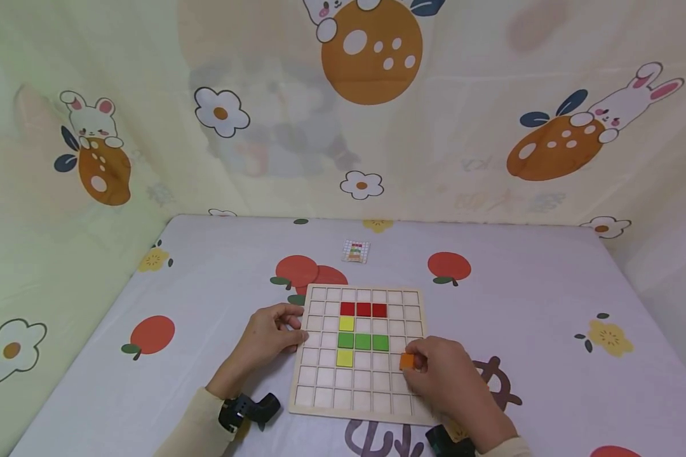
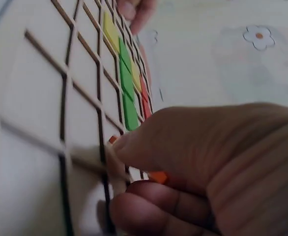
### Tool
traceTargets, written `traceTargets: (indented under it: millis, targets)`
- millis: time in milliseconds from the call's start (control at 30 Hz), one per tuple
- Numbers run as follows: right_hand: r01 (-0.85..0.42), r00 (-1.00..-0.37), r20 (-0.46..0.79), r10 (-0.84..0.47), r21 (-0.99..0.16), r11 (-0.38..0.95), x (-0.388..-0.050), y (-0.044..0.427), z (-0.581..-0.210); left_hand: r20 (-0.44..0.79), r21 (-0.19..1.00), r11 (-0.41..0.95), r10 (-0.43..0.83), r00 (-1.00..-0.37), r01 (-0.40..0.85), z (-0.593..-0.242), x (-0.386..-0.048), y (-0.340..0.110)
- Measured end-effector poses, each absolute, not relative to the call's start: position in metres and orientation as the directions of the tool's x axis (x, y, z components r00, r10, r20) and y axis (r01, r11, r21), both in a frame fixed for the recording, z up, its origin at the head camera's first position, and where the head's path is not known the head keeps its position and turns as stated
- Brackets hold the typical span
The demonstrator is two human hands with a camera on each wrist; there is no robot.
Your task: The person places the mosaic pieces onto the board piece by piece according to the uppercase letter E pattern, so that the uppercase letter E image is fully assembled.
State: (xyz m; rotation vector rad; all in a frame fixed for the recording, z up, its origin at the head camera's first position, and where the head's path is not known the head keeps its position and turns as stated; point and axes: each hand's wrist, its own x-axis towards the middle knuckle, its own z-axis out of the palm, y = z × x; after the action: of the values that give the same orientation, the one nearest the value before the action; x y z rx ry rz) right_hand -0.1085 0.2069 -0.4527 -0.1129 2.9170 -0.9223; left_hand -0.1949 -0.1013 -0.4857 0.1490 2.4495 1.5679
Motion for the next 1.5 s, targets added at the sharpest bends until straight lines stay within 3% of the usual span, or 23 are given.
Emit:
traceTargets:
  millis: [200, 567, 1500]
  targets:
    - [-0.039, -0.993, -0.064, -0.101, -0.625, 0.779, -0.109, 0.181, -0.454, -0.145, 0.909, 0.414, 0.207, -0.968, -0.048, -0.486, -0.195, -0.102]
    - [-0.170, -0.976, 0.011, -0.219, -0.667, 0.725, -0.108, 0.140, -0.460, -0.136, 0.910, 0.414, 0.213, -0.968, -0.037, -0.487, -0.195, -0.103]
    - [-0.160, -0.981, -0.001, -0.196, -0.573, 0.804, -0.104, 0.125, -0.465, -0.140, 0.904, 0.425, 0.207, -0.968, -0.039, -0.487, -0.196, -0.102]
